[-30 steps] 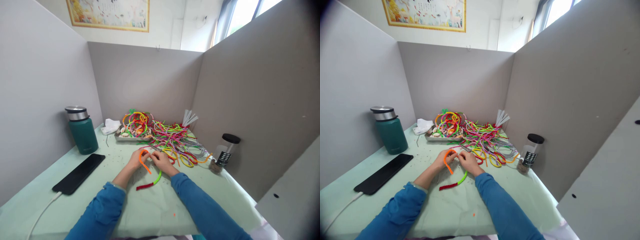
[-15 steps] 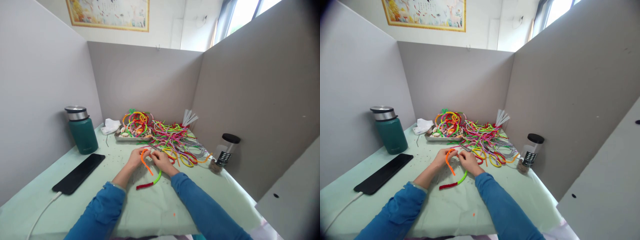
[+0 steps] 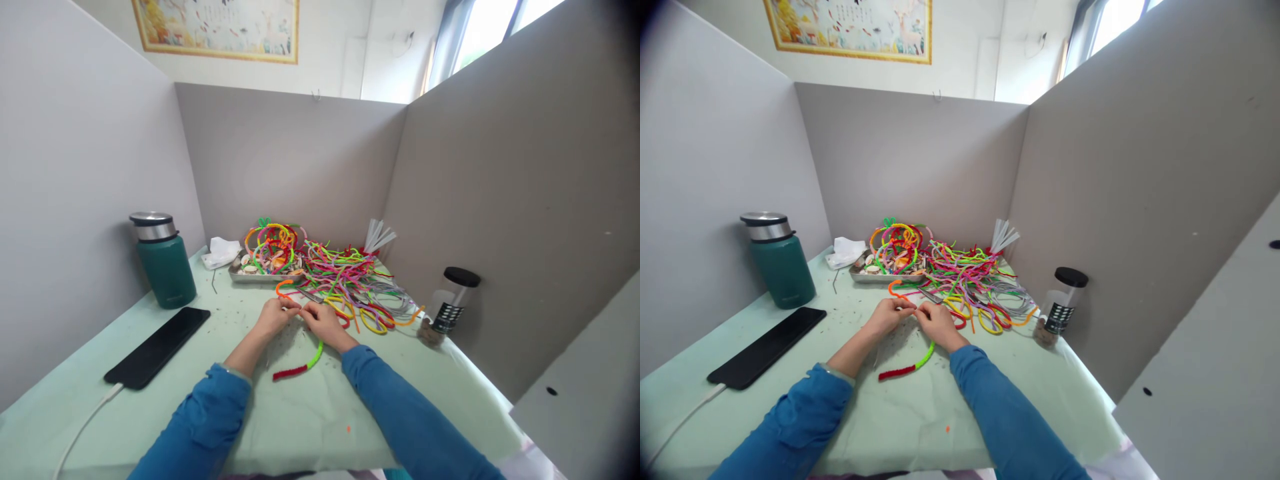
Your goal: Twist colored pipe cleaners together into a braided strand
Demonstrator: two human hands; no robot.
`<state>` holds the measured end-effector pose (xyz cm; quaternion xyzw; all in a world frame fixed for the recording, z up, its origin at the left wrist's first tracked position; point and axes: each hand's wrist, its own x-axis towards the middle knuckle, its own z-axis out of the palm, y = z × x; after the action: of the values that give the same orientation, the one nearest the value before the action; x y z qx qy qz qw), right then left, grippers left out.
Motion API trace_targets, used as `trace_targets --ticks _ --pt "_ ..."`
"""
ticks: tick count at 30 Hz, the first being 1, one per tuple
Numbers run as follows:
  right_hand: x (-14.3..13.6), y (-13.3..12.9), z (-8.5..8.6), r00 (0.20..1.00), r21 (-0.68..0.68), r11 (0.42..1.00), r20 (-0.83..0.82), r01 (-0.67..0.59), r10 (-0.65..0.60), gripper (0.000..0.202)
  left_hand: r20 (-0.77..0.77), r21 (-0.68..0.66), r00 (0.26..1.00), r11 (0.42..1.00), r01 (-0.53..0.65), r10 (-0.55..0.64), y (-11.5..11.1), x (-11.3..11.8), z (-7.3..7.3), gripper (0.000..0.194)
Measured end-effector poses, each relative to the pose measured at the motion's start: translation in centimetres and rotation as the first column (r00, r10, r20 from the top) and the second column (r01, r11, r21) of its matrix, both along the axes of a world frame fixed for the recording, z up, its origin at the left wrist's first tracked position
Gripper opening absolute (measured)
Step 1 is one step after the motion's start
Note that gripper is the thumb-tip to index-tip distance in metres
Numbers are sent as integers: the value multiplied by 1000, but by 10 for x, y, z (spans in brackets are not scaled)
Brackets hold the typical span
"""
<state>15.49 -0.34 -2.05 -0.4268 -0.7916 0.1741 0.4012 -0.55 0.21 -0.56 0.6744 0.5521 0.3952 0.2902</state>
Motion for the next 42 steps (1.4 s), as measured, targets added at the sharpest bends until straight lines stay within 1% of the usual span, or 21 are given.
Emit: trace_targets --ticks 4,10,17,23,30,35,42 --pt "0 0 0 1000 5 1000 11 -4 4 22 -9 -21 1000 1000 -5 5 1 0 -1 30" --pt "0 0 0 999 7 1000 34 11 -11 22 -50 5 999 1000 12 -11 -2 0 2 28" --pt "0 1 -2 1000 21 1000 15 7 -8 21 -136 110 990 993 40 -25 -3 0 3 23" --pt "0 0 -1 1000 18 1000 3 -1 1 20 -167 110 983 990 91 -71 0 0 0 27" --pt "0 2 -2 1000 26 1000 23 -3 3 19 -171 100 980 988 119 -101 1 -1 -3 26" --pt "0 2 -2 1000 25 1000 25 -1 0 19 -222 76 966 986 152 -132 0 0 -2 25" --pt "0 1 -2 1000 17 1000 17 6 -6 19 -331 139 940 981 134 -81 -1 0 0 23"
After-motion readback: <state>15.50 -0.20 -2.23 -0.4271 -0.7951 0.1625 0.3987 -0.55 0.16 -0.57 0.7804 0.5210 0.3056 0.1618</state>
